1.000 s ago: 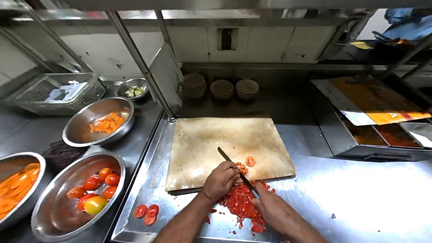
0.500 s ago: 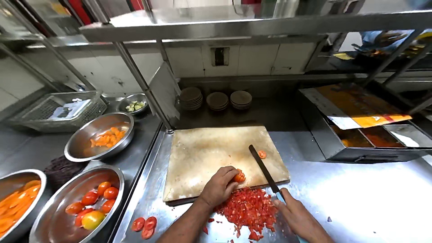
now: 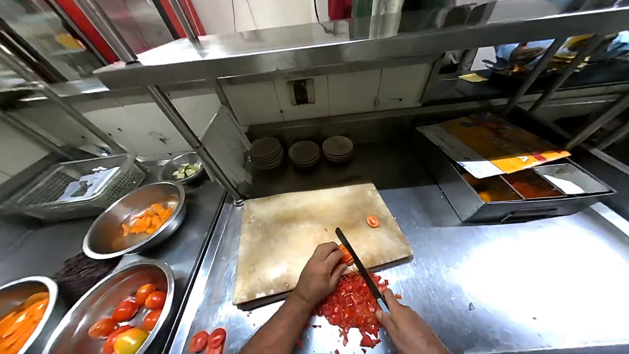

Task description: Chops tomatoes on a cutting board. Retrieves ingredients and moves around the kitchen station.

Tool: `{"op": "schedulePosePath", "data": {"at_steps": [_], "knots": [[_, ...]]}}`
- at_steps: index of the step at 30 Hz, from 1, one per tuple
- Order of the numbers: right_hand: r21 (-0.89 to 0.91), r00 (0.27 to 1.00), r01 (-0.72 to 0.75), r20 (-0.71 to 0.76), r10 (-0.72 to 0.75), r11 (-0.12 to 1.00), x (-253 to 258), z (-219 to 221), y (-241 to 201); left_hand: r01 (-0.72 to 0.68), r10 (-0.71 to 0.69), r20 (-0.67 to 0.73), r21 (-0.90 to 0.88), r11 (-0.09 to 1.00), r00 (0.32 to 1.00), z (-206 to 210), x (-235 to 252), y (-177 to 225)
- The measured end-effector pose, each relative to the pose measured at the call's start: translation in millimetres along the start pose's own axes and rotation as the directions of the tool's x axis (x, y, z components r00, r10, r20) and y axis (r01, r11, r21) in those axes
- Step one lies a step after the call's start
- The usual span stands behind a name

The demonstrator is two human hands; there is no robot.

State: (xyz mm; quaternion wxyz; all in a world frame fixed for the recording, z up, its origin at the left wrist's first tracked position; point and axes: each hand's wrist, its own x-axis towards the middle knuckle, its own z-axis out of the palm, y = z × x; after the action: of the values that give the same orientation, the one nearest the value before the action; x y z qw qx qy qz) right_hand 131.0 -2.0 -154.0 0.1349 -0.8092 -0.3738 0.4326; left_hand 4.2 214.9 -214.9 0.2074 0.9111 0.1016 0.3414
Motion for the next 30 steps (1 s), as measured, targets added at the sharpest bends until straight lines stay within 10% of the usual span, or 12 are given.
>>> {"op": "schedulePosePath", "data": {"at_steps": [30], "knots": [[-0.292, 1.0, -0.018, -0.002, 0.018, 0.956, 35, -30, -61, 0.022, -0.02, 0.099, -0.015, 1.0, 0.995, 1, 6, -1]]}}
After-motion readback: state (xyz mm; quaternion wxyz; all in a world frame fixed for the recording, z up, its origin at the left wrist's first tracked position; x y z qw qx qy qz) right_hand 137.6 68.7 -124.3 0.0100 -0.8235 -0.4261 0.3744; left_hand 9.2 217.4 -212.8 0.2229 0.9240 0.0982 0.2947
